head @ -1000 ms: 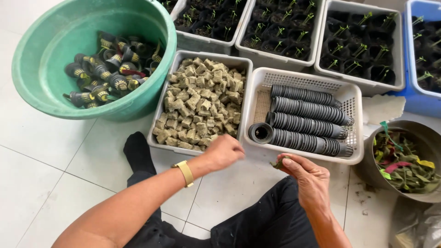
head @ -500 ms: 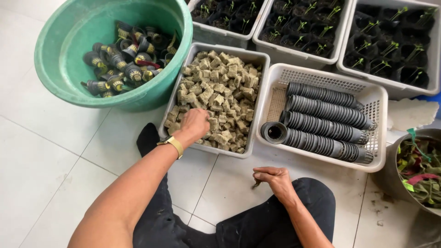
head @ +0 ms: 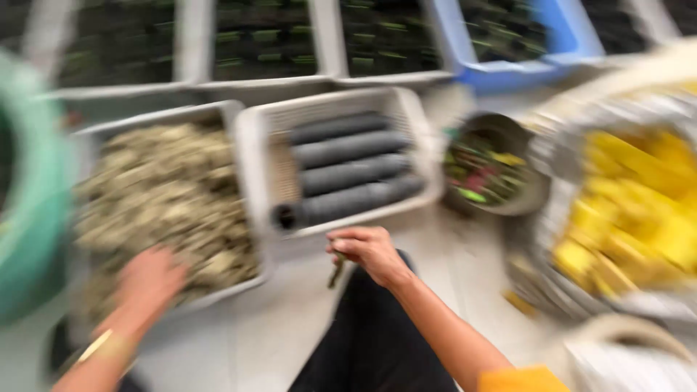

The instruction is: The person sits on the floor and prepares plant cuttings by wrapping them with yellow foam and placing them into small black plastic pots. They handle cuttings, foam pieces, and pots, then place the assembled units into a green basin.

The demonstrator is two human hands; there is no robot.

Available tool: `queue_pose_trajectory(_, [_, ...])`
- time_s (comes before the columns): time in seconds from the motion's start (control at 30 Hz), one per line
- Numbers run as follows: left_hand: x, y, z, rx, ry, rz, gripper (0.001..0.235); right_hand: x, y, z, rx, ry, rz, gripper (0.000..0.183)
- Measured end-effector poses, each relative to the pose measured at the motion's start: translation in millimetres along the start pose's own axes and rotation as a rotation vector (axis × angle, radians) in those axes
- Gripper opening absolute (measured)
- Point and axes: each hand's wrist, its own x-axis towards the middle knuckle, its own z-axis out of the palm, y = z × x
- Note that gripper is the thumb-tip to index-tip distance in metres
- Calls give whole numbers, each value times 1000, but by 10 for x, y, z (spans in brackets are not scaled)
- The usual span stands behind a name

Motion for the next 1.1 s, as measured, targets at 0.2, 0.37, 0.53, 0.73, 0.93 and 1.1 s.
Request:
queue_pose_trajectory(0.2, [706,-444,551,204,156,89,63,-705,-755,-1115,62,190,-375,29])
queue_pose_trajectory(0.37, [260,2387,-856,-630,-78,159,41,-1287,-885,-1106,79,368,-498,22])
queue_pose_trajectory(0.53, [-138,4162,-922,-1123,-484,416,37,-1671,-1047,-801,7,385,-618,19])
queue_pose_trajectory(0.73, [-529,4925,-908,-1518,-632,247,32,-1931,-1235,-917,139,504,-740,14])
queue_pose_trajectory(0.93, [-658,4828,-703,-1613,-550,107,32,-2057,-1214,-803,-52,499,-742,11])
queue_pose_trajectory(1.1, [-669,4663,-310,-1825,-550,28,28,-2230,-1223,-749,-172,372,-651,22])
